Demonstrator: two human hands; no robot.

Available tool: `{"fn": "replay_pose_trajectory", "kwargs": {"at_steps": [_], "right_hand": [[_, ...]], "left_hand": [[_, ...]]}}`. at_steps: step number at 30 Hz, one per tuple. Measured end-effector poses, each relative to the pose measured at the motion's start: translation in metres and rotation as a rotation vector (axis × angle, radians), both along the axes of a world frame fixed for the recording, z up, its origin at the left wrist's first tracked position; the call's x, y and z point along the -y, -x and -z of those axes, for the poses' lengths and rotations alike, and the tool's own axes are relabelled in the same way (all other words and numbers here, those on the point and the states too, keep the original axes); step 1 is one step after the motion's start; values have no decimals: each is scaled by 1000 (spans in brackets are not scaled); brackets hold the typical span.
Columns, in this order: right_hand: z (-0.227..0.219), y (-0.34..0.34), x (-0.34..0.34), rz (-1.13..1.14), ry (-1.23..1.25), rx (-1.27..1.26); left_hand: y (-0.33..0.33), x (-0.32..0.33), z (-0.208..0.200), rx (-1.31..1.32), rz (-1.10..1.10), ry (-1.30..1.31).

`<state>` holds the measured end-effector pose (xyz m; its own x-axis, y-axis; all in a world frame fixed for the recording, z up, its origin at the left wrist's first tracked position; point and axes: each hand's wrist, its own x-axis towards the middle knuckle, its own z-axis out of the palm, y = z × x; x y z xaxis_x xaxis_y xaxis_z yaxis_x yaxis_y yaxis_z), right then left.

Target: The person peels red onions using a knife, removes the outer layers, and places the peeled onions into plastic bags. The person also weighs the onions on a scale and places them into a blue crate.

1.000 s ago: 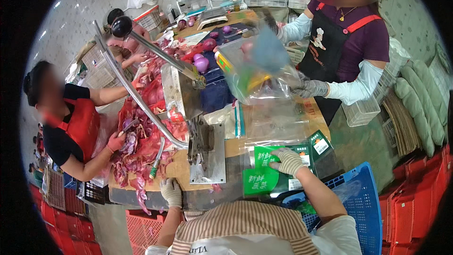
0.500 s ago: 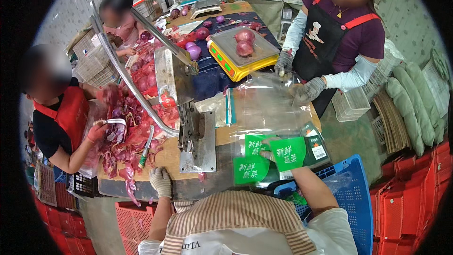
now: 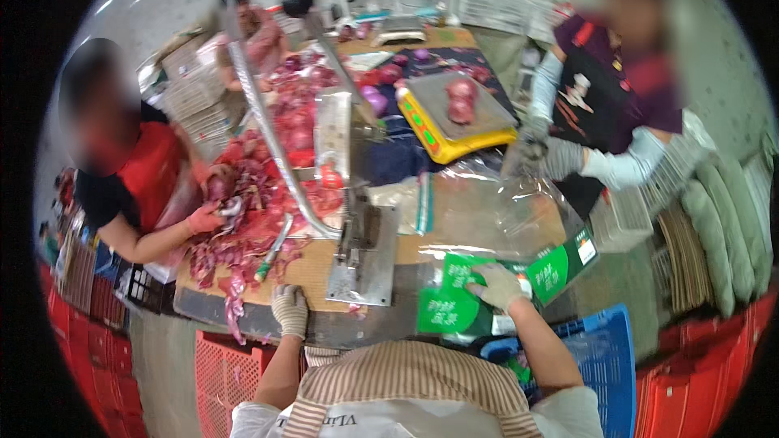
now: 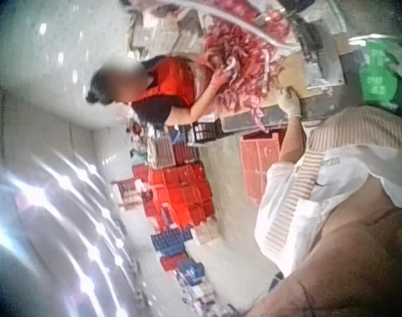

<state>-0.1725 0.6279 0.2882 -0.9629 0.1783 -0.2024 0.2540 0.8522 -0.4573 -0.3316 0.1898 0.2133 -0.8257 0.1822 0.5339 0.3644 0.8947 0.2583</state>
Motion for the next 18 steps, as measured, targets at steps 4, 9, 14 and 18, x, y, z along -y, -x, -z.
{"fn": "replay_pose_trajectory", "kwargs": {"at_steps": [4,9,14,18], "right_hand": [[15,-2,-5,-12,-11,-64],[15,0,-5,-30,-27,-63],[13,0,-3,-29,-41,-73],[22,1,-8,-50,-25,-110]], "left_hand": [[-1,-7,-7,46,-45,-24],[-3,-9,-10,18,-51,-36],[-4,-6,-4,6,-31,-73],[-4,-10,-7,-12,-33,-81]]}}
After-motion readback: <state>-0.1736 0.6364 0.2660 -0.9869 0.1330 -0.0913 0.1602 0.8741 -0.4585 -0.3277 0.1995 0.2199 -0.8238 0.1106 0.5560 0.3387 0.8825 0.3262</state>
